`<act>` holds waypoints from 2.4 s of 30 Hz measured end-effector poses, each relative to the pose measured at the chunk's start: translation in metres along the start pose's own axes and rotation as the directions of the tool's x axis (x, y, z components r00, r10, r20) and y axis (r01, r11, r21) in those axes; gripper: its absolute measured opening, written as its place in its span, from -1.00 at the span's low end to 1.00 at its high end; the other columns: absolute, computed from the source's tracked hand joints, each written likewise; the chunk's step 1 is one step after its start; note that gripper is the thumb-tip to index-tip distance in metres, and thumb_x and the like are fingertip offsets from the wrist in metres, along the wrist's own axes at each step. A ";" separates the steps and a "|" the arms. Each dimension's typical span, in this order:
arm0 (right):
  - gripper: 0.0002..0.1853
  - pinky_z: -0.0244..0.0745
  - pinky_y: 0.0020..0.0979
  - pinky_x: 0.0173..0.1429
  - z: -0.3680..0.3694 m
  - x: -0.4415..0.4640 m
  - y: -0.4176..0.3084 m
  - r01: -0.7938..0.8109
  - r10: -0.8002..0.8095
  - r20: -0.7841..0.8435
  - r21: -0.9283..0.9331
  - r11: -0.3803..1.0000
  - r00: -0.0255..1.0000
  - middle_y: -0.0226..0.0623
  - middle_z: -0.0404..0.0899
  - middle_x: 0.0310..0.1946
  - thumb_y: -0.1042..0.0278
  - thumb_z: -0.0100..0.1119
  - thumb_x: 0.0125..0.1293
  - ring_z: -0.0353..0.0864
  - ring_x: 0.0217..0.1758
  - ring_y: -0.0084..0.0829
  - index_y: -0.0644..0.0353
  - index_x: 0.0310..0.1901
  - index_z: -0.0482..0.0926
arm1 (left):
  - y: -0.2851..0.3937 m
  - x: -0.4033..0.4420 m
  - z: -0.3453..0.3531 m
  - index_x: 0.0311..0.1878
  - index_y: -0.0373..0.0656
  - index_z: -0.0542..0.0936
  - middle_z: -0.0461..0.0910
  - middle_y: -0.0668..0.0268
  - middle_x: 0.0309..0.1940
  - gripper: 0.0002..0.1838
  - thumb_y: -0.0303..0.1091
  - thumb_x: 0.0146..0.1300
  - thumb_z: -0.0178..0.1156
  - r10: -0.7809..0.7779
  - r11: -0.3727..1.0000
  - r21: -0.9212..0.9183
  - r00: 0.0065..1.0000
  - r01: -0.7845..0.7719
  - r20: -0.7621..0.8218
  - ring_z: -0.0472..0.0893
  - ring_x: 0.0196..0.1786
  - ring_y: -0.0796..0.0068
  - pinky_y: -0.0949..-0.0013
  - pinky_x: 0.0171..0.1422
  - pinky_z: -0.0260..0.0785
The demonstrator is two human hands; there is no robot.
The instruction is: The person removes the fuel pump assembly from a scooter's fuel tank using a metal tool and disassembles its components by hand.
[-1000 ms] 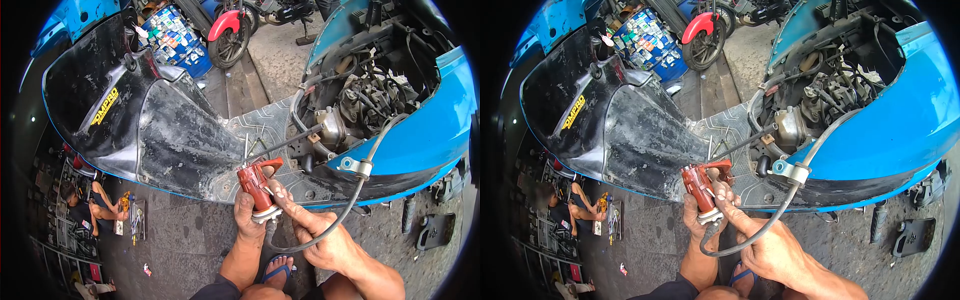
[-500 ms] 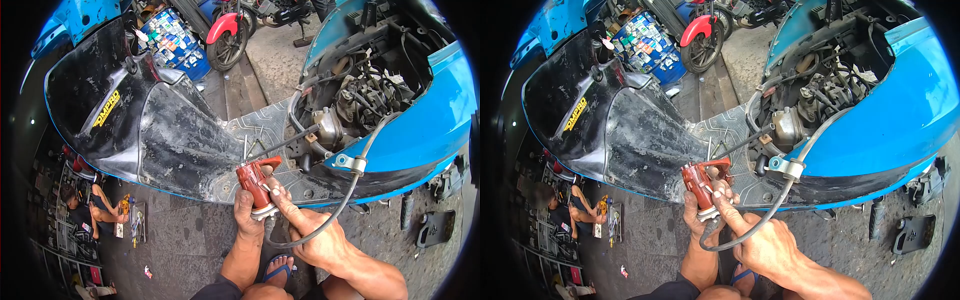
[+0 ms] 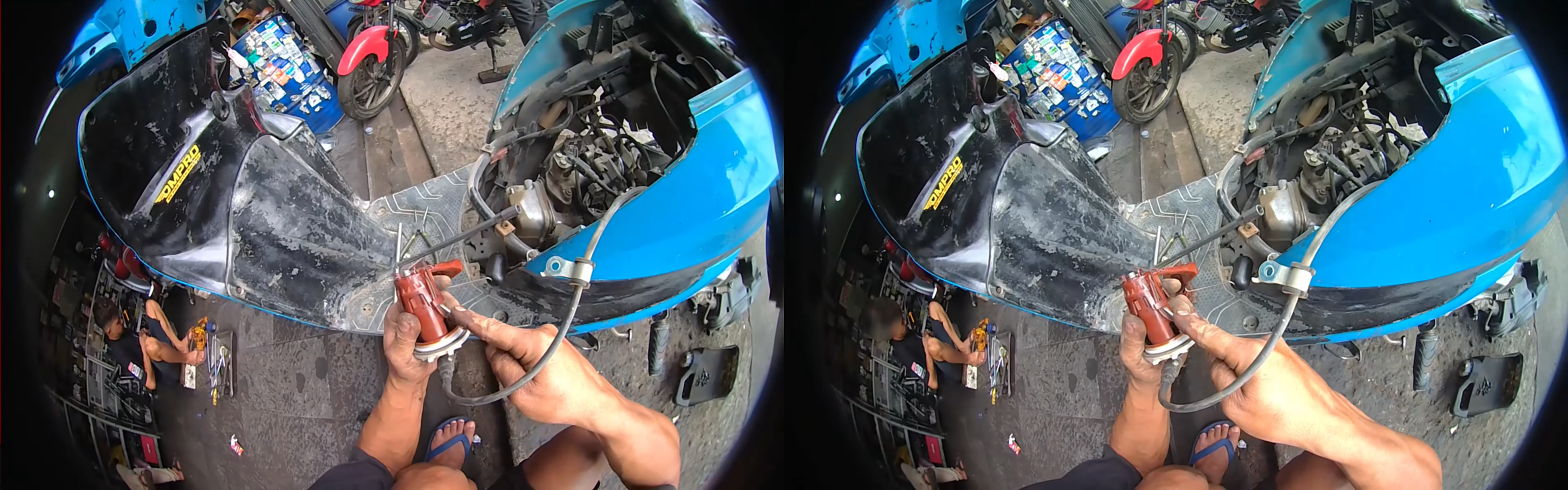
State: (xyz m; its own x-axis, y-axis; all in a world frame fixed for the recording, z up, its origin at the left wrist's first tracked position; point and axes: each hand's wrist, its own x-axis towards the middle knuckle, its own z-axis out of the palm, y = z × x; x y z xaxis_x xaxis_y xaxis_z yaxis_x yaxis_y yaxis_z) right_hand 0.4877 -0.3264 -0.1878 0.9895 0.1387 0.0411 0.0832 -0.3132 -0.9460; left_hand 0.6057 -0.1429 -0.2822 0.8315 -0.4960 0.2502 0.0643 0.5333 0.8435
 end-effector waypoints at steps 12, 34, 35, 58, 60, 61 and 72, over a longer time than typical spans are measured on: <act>-0.18 0.51 -0.16 -0.38 0.038 -0.001 0.016 0.093 -0.101 -0.188 -0.054 0.994 0.977 -0.01 0.55 -0.51 0.69 0.04 0.16 0.63 -0.51 -0.03 0.09 0.54 0.28 | 0.004 -0.001 0.008 0.35 -0.46 0.40 0.67 0.15 -0.09 -0.07 0.29 0.30 0.28 -0.009 0.999 -0.040 0.998 0.007 -0.059 0.70 -0.10 0.42 0.40 -0.04 0.60; -0.22 0.65 -0.05 -0.09 0.020 -0.010 -0.006 -0.089 0.083 -0.059 -0.117 0.989 0.995 0.22 0.66 -0.01 0.65 0.00 0.22 0.72 -0.14 0.18 0.14 0.54 0.25 | -0.016 -0.006 0.002 0.39 -0.44 0.35 0.64 0.15 -0.02 -0.05 0.26 0.28 0.33 -0.043 0.989 -0.142 0.999 0.044 0.012 0.68 -0.04 0.40 0.36 0.03 0.60; -0.21 0.65 -0.04 -0.12 0.023 -0.009 -0.003 -0.127 0.122 -0.047 -0.113 0.985 0.991 0.23 0.66 -0.02 0.65 0.00 0.21 0.72 -0.15 0.19 0.14 0.54 0.25 | -0.018 -0.007 0.000 0.39 -0.44 0.35 0.64 0.15 -0.02 -0.05 0.28 0.29 0.31 -0.043 0.989 -0.142 0.999 0.043 -0.003 0.68 -0.04 0.40 0.36 0.03 0.59; -0.48 0.56 0.09 -0.21 -0.017 -0.038 -0.002 -0.227 0.227 -0.014 -0.087 0.970 0.974 0.23 0.62 -0.47 0.43 0.07 0.40 0.69 -0.32 0.22 0.18 0.40 0.42 | -0.029 0.007 -0.013 0.42 -0.25 0.35 0.52 0.17 0.08 -0.10 0.19 0.23 0.41 -0.029 0.937 -0.340 0.989 0.078 0.147 0.66 0.03 0.23 0.07 0.10 0.64; -0.58 0.54 0.09 -0.26 0.001 -0.046 0.019 -0.170 0.166 -0.095 -0.035 0.985 0.982 0.20 0.60 -0.53 0.41 0.09 0.42 0.67 -0.36 0.24 0.22 0.29 0.49 | -0.029 0.008 -0.016 0.42 -0.22 0.36 0.50 0.17 0.10 -0.14 0.15 0.24 0.42 -0.030 0.905 -0.412 0.984 0.101 0.175 0.66 0.02 0.22 0.05 0.09 0.64; -0.64 0.54 0.09 -0.28 0.006 -0.048 0.023 -0.203 0.203 -0.091 0.009 0.979 0.975 0.19 0.58 -0.55 0.39 0.11 0.43 0.66 -0.38 0.24 0.24 0.22 0.52 | -0.031 0.007 -0.016 0.41 -0.18 0.38 0.50 0.17 0.10 -0.17 0.14 0.25 0.41 -0.020 0.903 -0.420 0.984 0.093 0.176 0.66 0.02 0.21 0.02 0.09 0.63; -0.79 0.53 0.09 -0.27 0.004 -0.061 0.030 -0.291 0.288 -0.038 -0.147 0.946 0.957 0.17 0.60 -0.52 0.32 0.19 0.40 0.67 -0.37 0.21 0.26 -0.06 0.60 | -0.026 0.001 -0.014 0.39 -0.21 0.39 0.67 0.11 -0.11 -0.09 0.08 0.09 0.57 0.046 0.964 -0.267 0.991 -0.010 0.130 0.64 0.00 0.21 0.05 0.11 0.58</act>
State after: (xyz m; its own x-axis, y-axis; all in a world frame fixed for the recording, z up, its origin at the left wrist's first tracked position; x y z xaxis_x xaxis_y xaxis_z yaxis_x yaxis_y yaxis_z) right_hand 0.4291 -0.3408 -0.2199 0.9753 0.0066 -0.2210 -0.1915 -0.4744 -0.8593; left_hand 0.6125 -0.1472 -0.3104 0.7551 -0.5557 0.3479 0.2012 0.7015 0.6837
